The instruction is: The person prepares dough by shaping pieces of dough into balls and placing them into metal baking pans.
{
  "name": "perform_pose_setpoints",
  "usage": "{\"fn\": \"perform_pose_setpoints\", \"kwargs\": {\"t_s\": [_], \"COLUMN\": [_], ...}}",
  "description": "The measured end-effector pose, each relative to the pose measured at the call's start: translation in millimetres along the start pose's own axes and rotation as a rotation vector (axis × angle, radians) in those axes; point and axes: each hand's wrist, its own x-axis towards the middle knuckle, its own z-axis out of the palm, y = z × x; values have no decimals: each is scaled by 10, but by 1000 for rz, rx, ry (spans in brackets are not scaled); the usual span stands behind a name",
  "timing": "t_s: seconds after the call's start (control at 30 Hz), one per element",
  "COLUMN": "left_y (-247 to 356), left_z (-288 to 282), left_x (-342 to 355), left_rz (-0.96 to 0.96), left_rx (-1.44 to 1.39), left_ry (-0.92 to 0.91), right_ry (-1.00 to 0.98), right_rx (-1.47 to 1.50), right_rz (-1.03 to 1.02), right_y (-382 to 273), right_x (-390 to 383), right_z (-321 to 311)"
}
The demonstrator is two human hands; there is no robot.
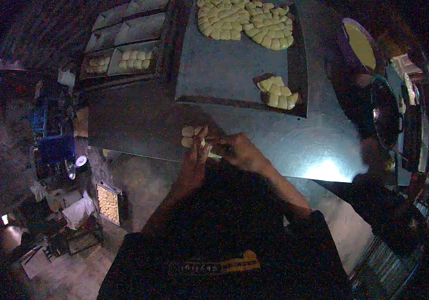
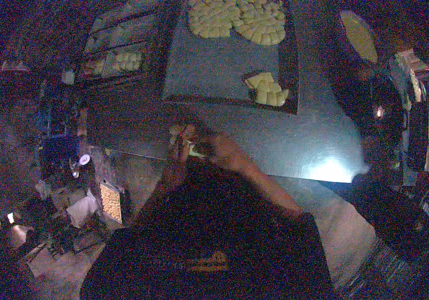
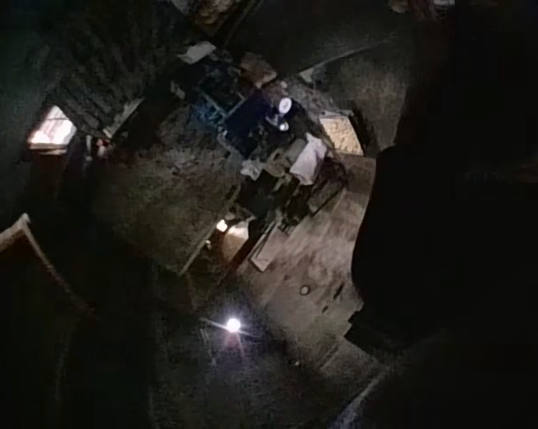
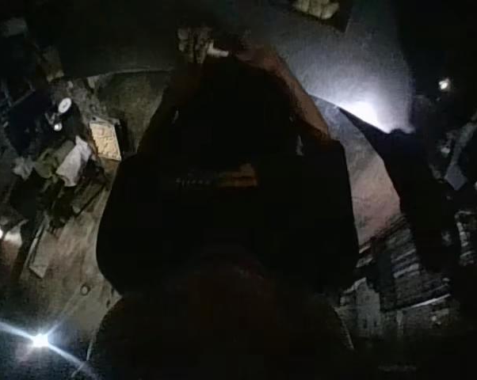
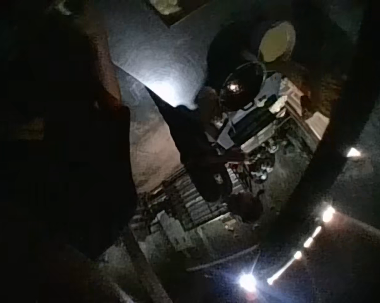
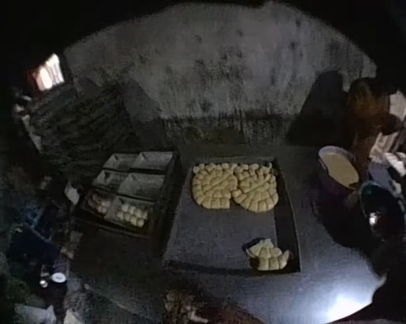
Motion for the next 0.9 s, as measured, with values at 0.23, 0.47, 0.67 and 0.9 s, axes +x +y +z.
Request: {"fn": "perform_pose_setpoints", "kwargs": {"t_s": [0.23,0.47,0.67,0.9], "left_y": [-535,-695,-220,408], "left_z": [-513,-421,-419,710], "left_x": [657,660,757,1346], "left_rz": [321,261,553,670], "left_rx": [247,360,249,383], "left_ry": [-51,-225,-265,-513], "right_ry": [446,254,657,645], "right_rx": [-258,-390,-486,-762], "right_rz": [-173,-98,406,541], "right_y": [731,183,495,1290], "right_x": [560,307,-221,-430], "right_z": [400,272,-1052,-1624]}}
